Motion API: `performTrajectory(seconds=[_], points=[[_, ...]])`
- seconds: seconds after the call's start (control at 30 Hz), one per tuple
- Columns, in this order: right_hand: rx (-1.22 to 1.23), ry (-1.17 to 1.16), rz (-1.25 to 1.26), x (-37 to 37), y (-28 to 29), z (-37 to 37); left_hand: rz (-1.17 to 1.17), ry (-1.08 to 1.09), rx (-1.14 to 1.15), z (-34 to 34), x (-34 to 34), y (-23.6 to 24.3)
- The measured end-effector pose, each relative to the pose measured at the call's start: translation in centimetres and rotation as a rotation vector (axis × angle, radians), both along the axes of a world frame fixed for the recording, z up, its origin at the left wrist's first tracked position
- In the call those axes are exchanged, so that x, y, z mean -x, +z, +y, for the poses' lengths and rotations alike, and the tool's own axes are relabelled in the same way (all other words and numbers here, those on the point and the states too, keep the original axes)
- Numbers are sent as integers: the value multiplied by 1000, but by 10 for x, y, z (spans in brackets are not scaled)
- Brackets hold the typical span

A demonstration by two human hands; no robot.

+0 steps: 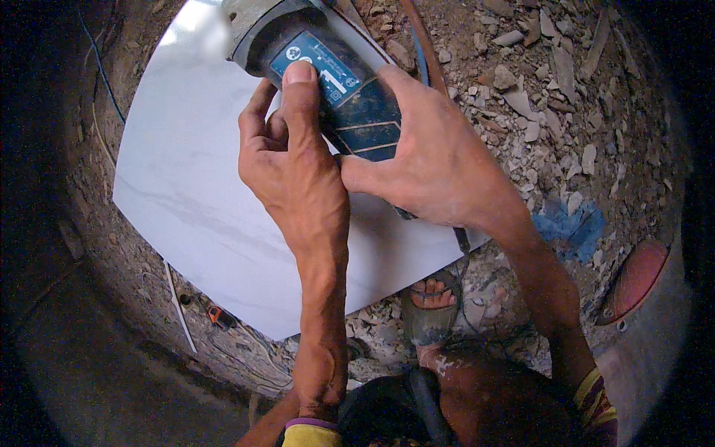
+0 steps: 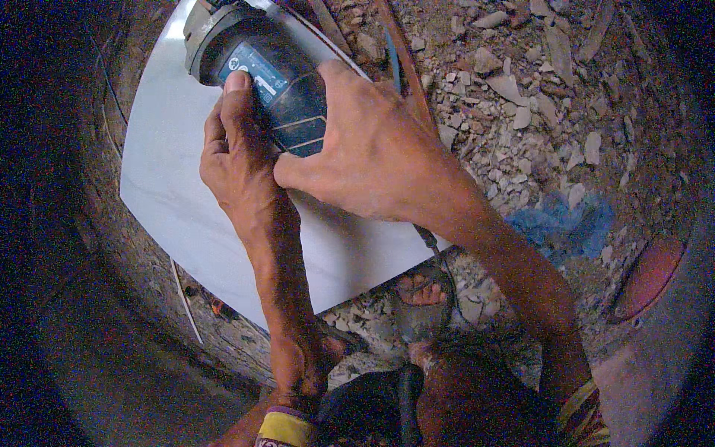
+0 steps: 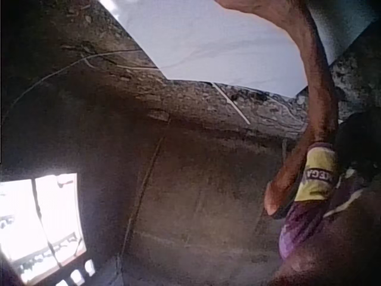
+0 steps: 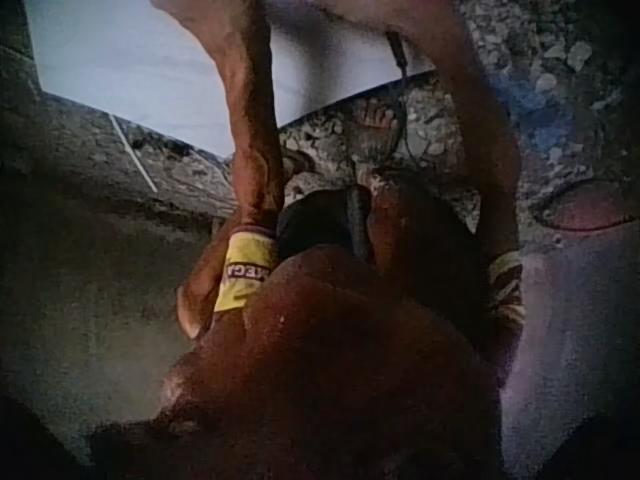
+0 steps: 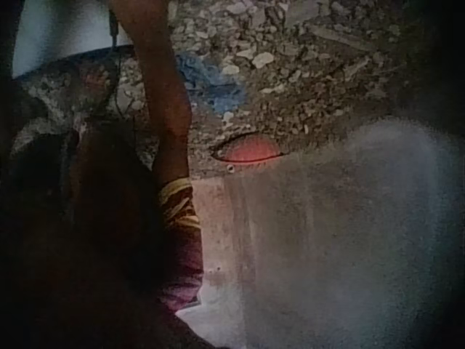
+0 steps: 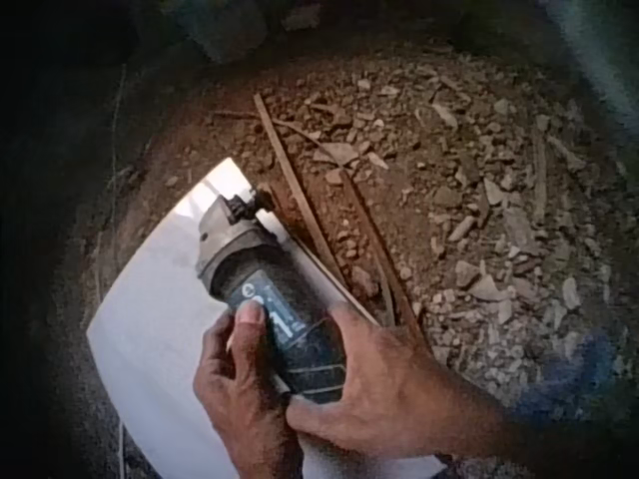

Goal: The person uses an angle grinder to cut the edge of a white ceramic tile while working on a floor covered in debris.

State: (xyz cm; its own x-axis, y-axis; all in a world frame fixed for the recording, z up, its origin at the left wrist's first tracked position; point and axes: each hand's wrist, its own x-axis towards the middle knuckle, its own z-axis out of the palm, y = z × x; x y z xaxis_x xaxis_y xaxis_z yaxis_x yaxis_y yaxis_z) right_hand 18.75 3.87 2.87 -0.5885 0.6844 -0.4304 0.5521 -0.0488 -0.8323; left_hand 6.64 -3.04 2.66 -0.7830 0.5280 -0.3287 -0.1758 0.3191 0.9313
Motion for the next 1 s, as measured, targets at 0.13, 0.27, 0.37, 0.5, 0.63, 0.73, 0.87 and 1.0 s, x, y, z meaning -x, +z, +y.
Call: performTrajectory(seconds=[0.13, 0.27, 0.37, 0.5, 0.63, 0.73, 0.87, 1.0], points=[[51, 2, 46, -3, -1, -1, -9, 6, 30, -1, -4, 4], [28, -3, 62, -7, -3, -3, 2, 1, 29, -3, -6, 3], [24, 5, 50, -9, -1, -3, 7, 5, 50, -3, -9, 6], [55, -11, 44, -9, 0, -5, -23, 12, 15, -5, -10, 0], [-17, -3, 27, -9, -1, -9, -19, 8, -24, -8, -8, -1], [-29, -25, 52, -11, -7, -10, -35, 2, 9, -7, -11, 0], [-10, -4, 28, -11, -2, -12, -29, 6, 5, -9, -12, 3], [-56, -35, 56, -14, -3, -15, -10, 16, 26, -8, -15, 4]])
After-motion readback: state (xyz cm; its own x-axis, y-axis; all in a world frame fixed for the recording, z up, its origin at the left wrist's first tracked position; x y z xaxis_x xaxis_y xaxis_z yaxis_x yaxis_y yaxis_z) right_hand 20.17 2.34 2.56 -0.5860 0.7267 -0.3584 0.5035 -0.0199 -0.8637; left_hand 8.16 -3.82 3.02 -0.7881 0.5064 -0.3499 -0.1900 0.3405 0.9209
